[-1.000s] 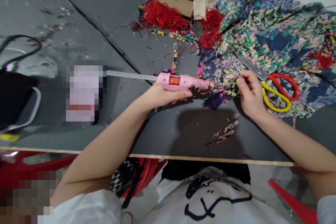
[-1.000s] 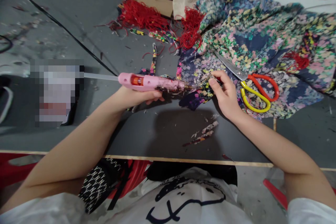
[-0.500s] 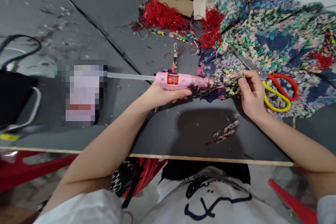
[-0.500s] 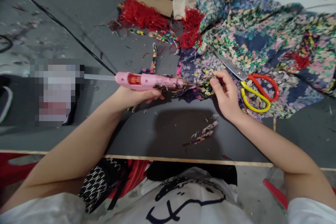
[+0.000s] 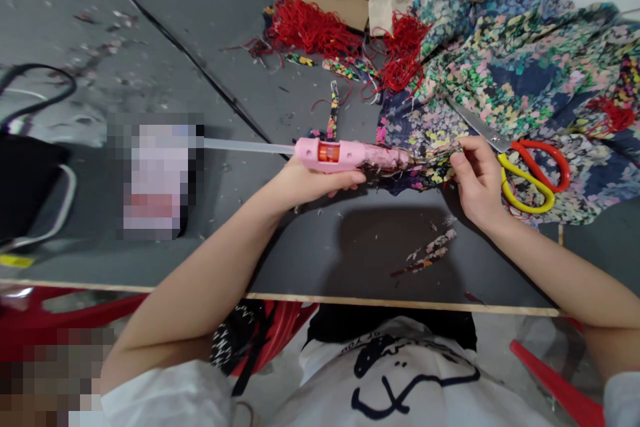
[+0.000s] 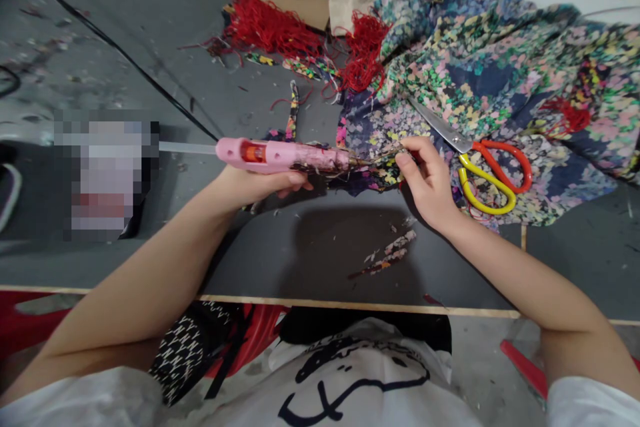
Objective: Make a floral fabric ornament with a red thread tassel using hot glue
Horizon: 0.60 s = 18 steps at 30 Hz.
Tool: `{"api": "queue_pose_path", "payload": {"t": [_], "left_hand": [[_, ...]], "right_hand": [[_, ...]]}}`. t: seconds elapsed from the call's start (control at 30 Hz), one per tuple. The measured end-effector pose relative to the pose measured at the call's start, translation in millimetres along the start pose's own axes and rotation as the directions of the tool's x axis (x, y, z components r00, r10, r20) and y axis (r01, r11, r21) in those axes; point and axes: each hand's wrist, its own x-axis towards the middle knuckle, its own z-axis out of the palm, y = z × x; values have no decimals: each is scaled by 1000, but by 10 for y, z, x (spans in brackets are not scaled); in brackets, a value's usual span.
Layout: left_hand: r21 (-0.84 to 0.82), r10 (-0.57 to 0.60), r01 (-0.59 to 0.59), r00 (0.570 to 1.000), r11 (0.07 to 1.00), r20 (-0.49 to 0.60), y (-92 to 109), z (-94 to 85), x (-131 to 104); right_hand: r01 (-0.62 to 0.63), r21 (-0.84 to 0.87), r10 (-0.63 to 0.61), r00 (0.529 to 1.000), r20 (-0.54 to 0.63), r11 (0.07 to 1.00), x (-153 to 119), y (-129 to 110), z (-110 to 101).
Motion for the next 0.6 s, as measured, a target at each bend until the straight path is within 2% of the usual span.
{"api": "queue_pose_path", "payload": {"t": [0.17, 0.6], "left_hand": [[4, -1, 1, 1000, 1000, 13, 4, -3, 3], [-117, -42, 40, 999, 992, -17, 93, 5, -16]], "right_hand": [[-15, -24, 15, 1000, 9, 1000, 7, -19, 5], [10, 35, -7, 998, -61, 999, -26, 74, 16]]}}
